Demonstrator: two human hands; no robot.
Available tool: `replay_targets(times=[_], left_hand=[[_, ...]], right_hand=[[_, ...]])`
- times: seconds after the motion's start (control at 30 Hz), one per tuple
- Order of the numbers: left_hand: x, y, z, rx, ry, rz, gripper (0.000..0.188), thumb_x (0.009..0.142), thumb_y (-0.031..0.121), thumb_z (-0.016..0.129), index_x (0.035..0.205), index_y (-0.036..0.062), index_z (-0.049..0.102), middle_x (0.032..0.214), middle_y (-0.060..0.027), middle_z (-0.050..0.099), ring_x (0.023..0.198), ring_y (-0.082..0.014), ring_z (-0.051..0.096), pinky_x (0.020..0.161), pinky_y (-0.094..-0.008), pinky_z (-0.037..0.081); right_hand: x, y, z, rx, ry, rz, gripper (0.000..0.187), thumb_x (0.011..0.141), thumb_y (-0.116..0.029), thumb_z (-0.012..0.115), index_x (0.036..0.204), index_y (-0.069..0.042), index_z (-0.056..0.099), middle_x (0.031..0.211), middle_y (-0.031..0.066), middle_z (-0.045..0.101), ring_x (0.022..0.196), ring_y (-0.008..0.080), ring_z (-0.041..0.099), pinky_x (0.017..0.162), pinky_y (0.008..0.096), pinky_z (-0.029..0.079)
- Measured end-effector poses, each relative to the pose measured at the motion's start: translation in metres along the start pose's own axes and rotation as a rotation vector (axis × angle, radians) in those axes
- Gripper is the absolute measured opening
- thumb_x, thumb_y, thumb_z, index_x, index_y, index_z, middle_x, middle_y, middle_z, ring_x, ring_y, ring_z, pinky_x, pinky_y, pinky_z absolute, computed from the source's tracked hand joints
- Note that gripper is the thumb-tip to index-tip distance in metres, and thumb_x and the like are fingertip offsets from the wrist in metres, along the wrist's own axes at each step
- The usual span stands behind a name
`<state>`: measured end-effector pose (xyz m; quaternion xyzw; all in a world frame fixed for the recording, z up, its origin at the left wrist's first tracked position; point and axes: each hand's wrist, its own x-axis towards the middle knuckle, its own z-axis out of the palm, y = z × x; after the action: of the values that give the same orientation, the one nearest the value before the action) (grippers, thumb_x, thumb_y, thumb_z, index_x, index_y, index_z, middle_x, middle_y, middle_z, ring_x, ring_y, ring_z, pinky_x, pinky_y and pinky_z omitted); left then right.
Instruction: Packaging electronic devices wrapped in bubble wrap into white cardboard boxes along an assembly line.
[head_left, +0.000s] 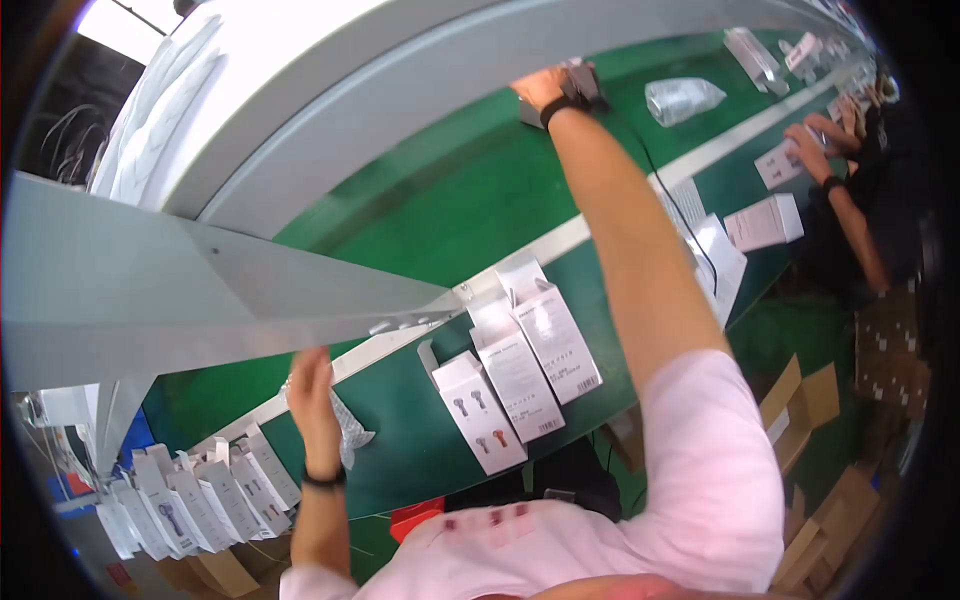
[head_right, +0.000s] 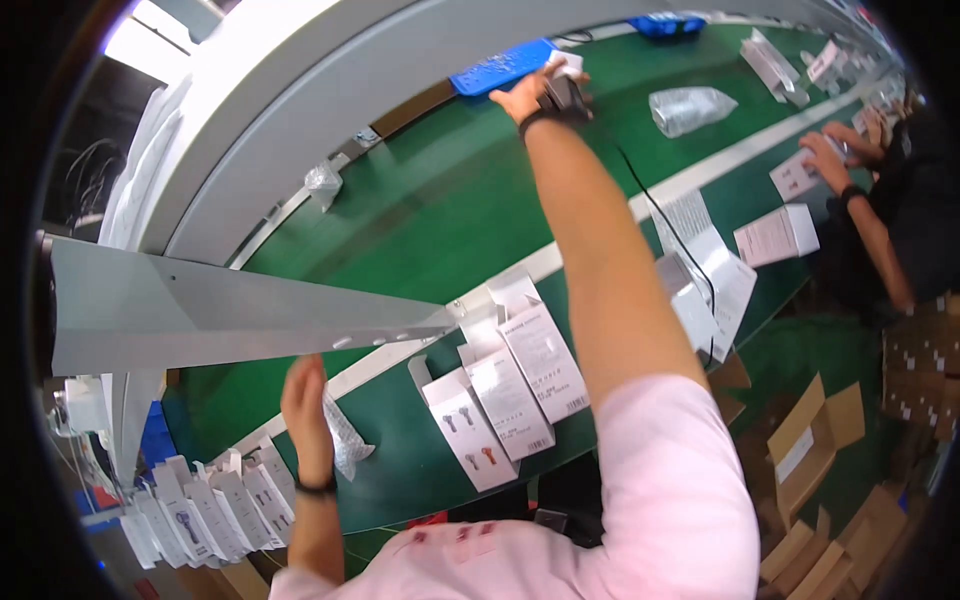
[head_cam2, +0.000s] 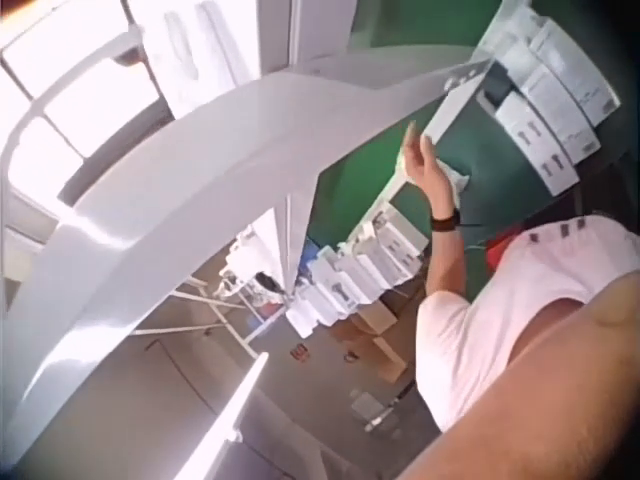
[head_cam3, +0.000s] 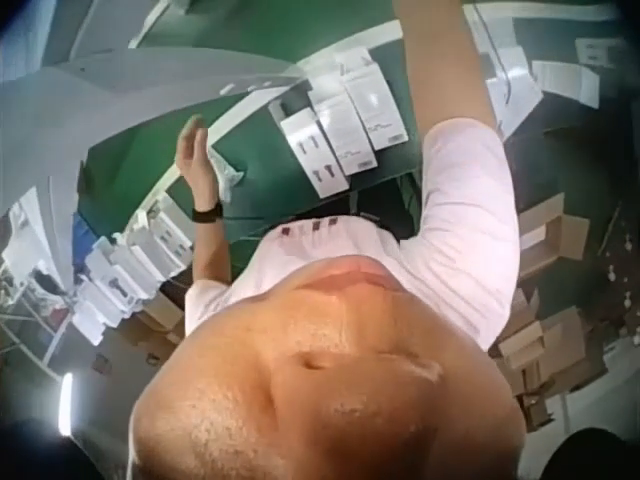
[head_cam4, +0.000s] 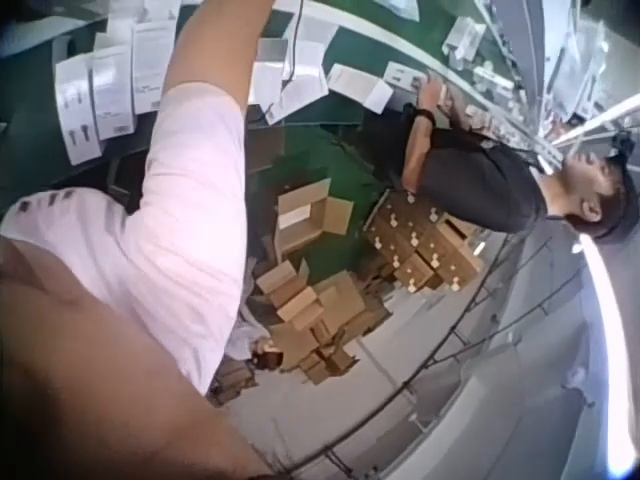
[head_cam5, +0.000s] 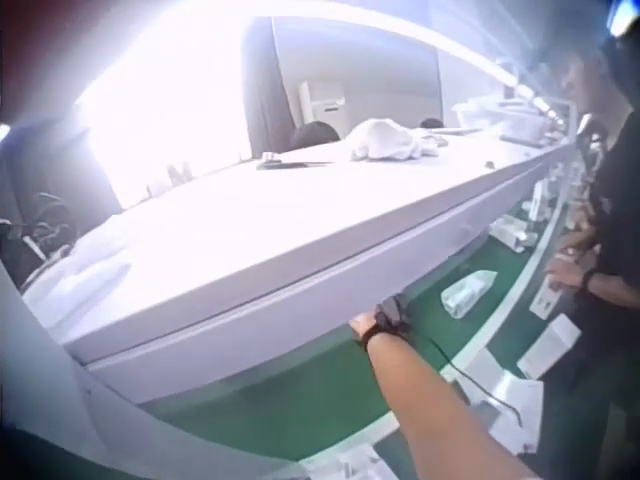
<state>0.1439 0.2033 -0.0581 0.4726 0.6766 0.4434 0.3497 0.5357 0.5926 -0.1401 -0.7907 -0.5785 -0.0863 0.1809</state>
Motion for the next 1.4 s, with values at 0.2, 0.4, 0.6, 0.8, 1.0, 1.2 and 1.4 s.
replay_targets(times=[0.2, 0.4, 0.6, 0.8, 1.0, 1.2, 1.4], left_hand=[[-0.152, 0.036, -0.042, -0.200, -0.048, -0.409, 0.032, 0.092, 0.010, 0.058, 0.122, -0.0018, 0.055, 0.116, -0.0131, 0.062, 0.106, -0.0230, 0.060, 0.096, -0.0368, 0.046], [-0.135, 0.096, 0.033, -0.463, -0.619, -0.346, 0.058, 0.088, 0.013, 0.064, 0.139, 0.0000, 0.039, 0.125, -0.0155, 0.057, 0.114, -0.0238, 0.057, 0.100, -0.0364, 0.043], [-0.123, 0.147, 0.121, -0.336, -0.331, 0.237, 0.097, 0.078, 0.019, 0.076, 0.150, 0.0017, 0.014, 0.143, -0.0202, 0.037, 0.130, -0.0275, 0.040, 0.106, -0.0381, 0.035], [-0.151, 0.151, 0.178, -0.525, -0.305, 0.146, 0.099, 0.066, 0.029, 0.085, 0.137, -0.0049, 0.025, 0.130, -0.0229, 0.042, 0.116, -0.0299, 0.048, 0.097, -0.0386, 0.041], [-0.173, 0.102, 0.107, -0.785, 0.026, 0.282, 0.069, 0.077, 0.022, 0.076, 0.132, 0.0007, 0.043, 0.131, -0.0173, 0.046, 0.117, -0.0265, 0.050, 0.097, -0.0368, 0.044], [-0.184, 0.065, 0.025, -0.116, 0.092, 0.182, 0.069, 0.073, 0.029, 0.079, 0.125, -0.0034, 0.048, 0.107, -0.0143, 0.061, 0.092, -0.0232, 0.065, 0.075, -0.0299, 0.052], [-0.119, -0.038, -0.008, -0.814, -0.418, -0.805, 0.059, 0.089, 0.054, 0.055, 0.116, 0.0007, 0.058, 0.094, -0.0089, 0.068, 0.078, -0.0173, 0.067, 0.061, -0.0308, 0.053]], right_hand=[[-0.040, -0.042, 0.017, 0.612, -0.185, 0.509, 0.127, 0.060, -0.033, 0.081, 0.142, 0.012, -0.004, 0.130, 0.0347, 0.029, 0.117, 0.0459, 0.044, 0.097, 0.0470, 0.045], [-0.139, -0.026, -0.133, 0.903, -0.004, 0.351, 0.116, 0.062, -0.030, 0.079, 0.140, 0.018, 0.008, 0.127, 0.0341, 0.040, 0.118, 0.0433, 0.043, 0.100, 0.0436, 0.040], [-0.301, 0.016, -0.293, 0.766, -0.009, 0.026, 0.105, 0.071, -0.023, 0.075, 0.145, 0.011, 0.008, 0.130, 0.0285, 0.037, 0.119, 0.0399, 0.045, 0.103, 0.0469, 0.035], [-0.400, 0.069, -0.310, 0.438, 0.104, -0.461, 0.077, 0.079, -0.013, 0.069, 0.141, 0.007, 0.027, 0.140, 0.0267, 0.034, 0.128, 0.0403, 0.040, 0.104, 0.0612, 0.029], [-0.438, 0.069, -0.316, 0.783, -0.088, -0.879, 0.045, 0.076, -0.005, 0.071, 0.117, 0.003, 0.054, 0.130, 0.0245, 0.051, 0.121, 0.0397, 0.051, 0.103, 0.0580, 0.035], [-0.433, 0.035, -0.334, 0.938, -0.254, -1.054, 0.039, 0.076, 0.002, 0.066, 0.114, -0.001, 0.061, 0.111, 0.0191, 0.062, 0.097, 0.0361, 0.062, 0.087, 0.0462, 0.050], [-0.428, 0.002, -0.327, 0.892, -0.513, -0.962, 0.035, 0.081, 0.005, 0.063, 0.115, 0.003, 0.060, 0.097, 0.0185, 0.067, 0.082, 0.0284, 0.066, 0.074, 0.0345, 0.052]])
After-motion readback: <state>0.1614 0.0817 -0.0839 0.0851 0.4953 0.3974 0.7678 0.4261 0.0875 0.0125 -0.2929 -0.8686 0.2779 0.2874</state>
